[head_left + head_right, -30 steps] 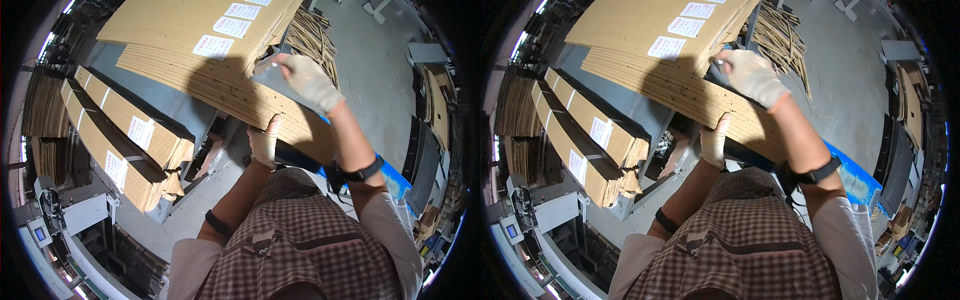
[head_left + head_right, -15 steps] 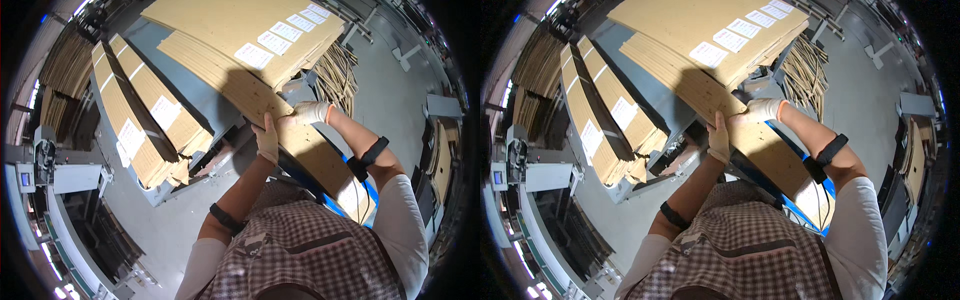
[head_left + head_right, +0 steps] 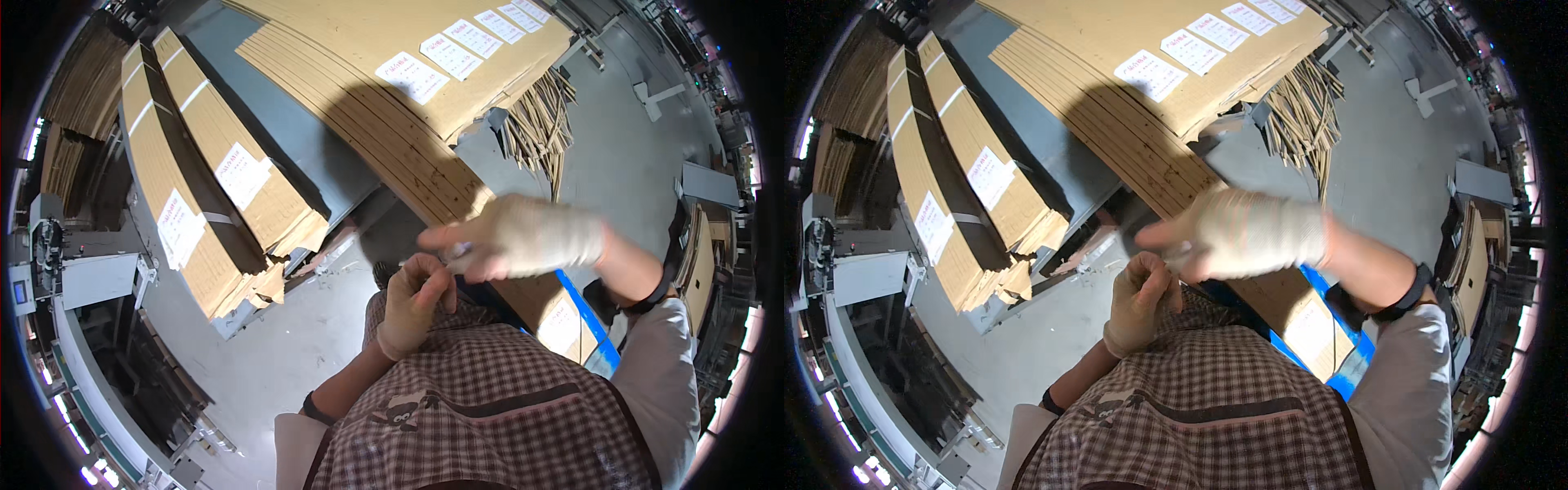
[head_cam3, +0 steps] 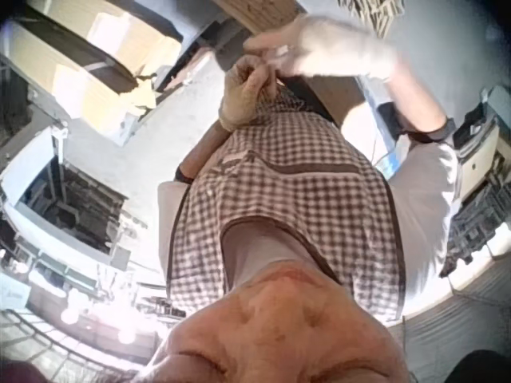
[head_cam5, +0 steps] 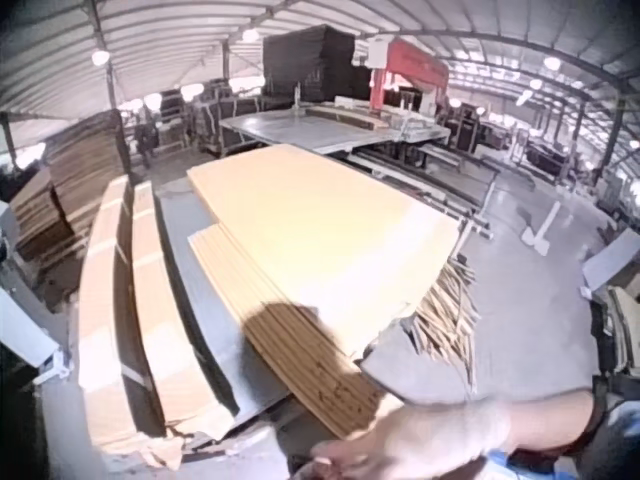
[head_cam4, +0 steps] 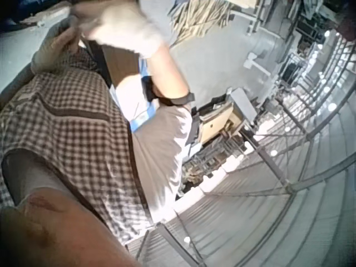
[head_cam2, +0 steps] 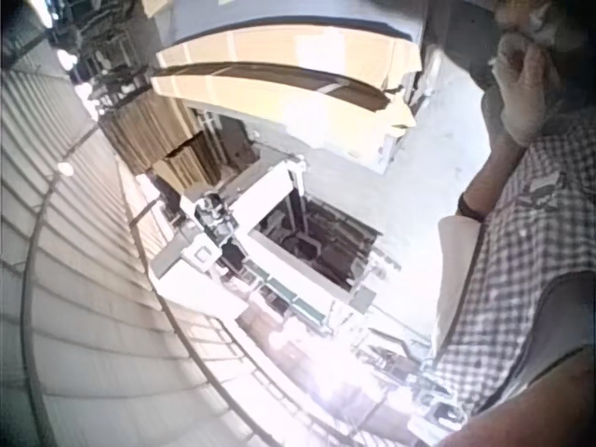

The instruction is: Folding long cardboard packaging slats, applying labels, and securing with tape.

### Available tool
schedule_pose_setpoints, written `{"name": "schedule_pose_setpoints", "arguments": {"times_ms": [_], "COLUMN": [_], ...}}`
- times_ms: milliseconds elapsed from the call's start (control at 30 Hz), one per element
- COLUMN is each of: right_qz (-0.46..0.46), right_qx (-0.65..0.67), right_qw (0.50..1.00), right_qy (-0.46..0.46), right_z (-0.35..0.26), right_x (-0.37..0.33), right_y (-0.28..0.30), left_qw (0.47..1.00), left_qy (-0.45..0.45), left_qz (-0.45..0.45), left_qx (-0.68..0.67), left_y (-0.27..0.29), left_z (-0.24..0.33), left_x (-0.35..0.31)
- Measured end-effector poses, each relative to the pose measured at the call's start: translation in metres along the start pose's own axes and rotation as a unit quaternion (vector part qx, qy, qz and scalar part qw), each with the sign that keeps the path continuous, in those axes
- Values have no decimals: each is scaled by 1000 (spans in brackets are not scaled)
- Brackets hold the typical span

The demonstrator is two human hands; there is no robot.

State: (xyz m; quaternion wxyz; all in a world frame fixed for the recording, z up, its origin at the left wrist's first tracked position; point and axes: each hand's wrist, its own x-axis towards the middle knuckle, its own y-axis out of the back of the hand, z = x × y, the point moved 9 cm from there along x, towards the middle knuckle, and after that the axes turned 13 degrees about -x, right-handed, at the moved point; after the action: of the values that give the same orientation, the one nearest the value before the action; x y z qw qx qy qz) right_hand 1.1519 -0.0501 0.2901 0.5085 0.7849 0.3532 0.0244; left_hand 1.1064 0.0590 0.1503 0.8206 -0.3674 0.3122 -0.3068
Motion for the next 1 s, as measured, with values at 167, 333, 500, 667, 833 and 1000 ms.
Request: {"name": "schedule_pose_setpoints", "arguments": {"times_ms": [167, 333, 500, 667, 833, 1000], "right_qz": [-6, -26, 260, 291, 275, 231], "right_qx": [-34, 199, 286, -55, -116, 180], "right_qw": [982, 976, 883, 936, 924, 954], "right_qy": [-186, -81, -267, -190, -239, -61], "right_z": [183, 218, 203, 83, 77, 82], "right_x": [-11, 40, 14, 14, 18, -2], "right_y": [-28, -146, -102, -62, -74, -20], "left_qw": [968, 975, 980, 984, 998, 883], "left_qy": [0, -137, -164, 4, 45, -78], "left_qz": [130, 61, -114, -25, 26, 40], "left_qx": [216, 162, -5, 175, 39, 461], "left_y": [93, 122, 79, 136, 102, -15], "left_z": [-29, -61, -49, -86, -18, 29], "left_x": [29, 102, 140, 117, 56, 93]}}
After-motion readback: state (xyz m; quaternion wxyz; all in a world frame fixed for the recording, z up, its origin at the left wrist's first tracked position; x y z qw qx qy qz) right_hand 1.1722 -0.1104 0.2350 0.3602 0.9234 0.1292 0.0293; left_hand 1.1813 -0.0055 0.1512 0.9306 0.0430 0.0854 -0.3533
